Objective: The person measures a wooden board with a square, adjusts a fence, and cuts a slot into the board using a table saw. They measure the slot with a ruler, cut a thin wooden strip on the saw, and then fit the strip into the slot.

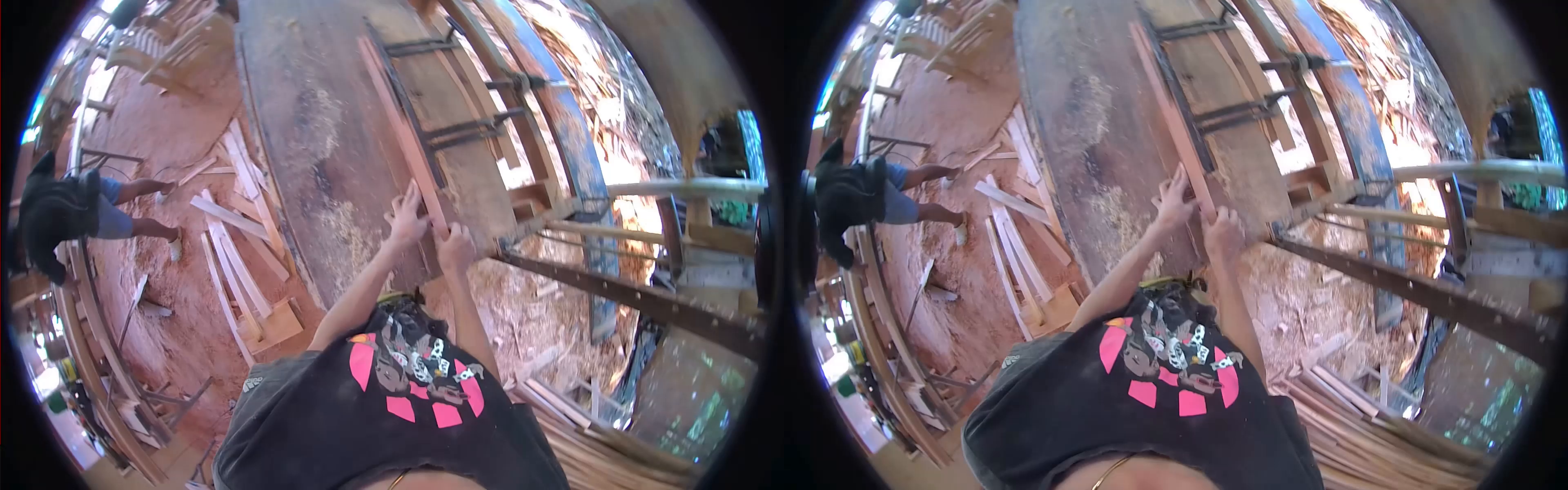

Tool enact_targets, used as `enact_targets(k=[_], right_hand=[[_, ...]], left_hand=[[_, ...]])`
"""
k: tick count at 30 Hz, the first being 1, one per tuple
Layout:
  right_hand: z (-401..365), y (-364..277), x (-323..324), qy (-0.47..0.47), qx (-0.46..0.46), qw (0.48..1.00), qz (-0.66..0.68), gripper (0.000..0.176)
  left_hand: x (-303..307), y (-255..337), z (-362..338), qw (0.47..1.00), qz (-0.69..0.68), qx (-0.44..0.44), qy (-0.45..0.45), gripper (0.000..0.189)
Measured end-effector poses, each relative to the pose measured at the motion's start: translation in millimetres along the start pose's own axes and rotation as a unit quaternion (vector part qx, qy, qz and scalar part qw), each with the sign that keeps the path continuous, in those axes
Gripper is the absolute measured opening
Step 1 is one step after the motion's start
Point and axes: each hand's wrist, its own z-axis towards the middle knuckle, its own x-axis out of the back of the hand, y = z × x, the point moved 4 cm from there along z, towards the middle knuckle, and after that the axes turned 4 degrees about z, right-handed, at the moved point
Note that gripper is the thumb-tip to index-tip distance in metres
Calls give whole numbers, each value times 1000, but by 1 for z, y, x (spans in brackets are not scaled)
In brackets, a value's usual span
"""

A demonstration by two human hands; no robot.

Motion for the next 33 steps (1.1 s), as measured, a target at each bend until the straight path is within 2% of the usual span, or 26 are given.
enact_targets(k=[3,5,7,11,13,18,19,25,28,30,33], right_hand=[[-5,5,0,17,48,996,68,38],[-21,17,-1,78,111,987,92,33],[-19,26,-20,-16,25,995,91,30],[-13,7,-7,20,86,993,72,26],[-14,2,-6,17,96,994,55,24],[-6,-15,4,31,106,994,26,24],[-2,-14,2,29,90,995,21,24],[4,-14,-7,35,82,996,-10,25],[6,-13,-17,12,55,998,23,24],[8,-22,-5,22,92,995,24,24],[16,-21,-18,50,98,993,37,26]], left_hand=[[-3,1,2,1000,-8,-12,27,108],[0,-2,4,999,-31,4,31,105],[0,-3,8,1000,5,19,13,107],[10,0,14,998,46,7,34,114],[14,3,12,1000,19,7,4,114],[22,3,25,999,29,16,-4,112],[25,2,30,1000,18,16,18,111],[-27,-9,-6,996,-54,-30,66,105],[-29,1,-21,997,-43,6,59,103],[-25,2,-20,998,-46,8,51,103],[-15,1,-9,999,-31,9,38,103]])
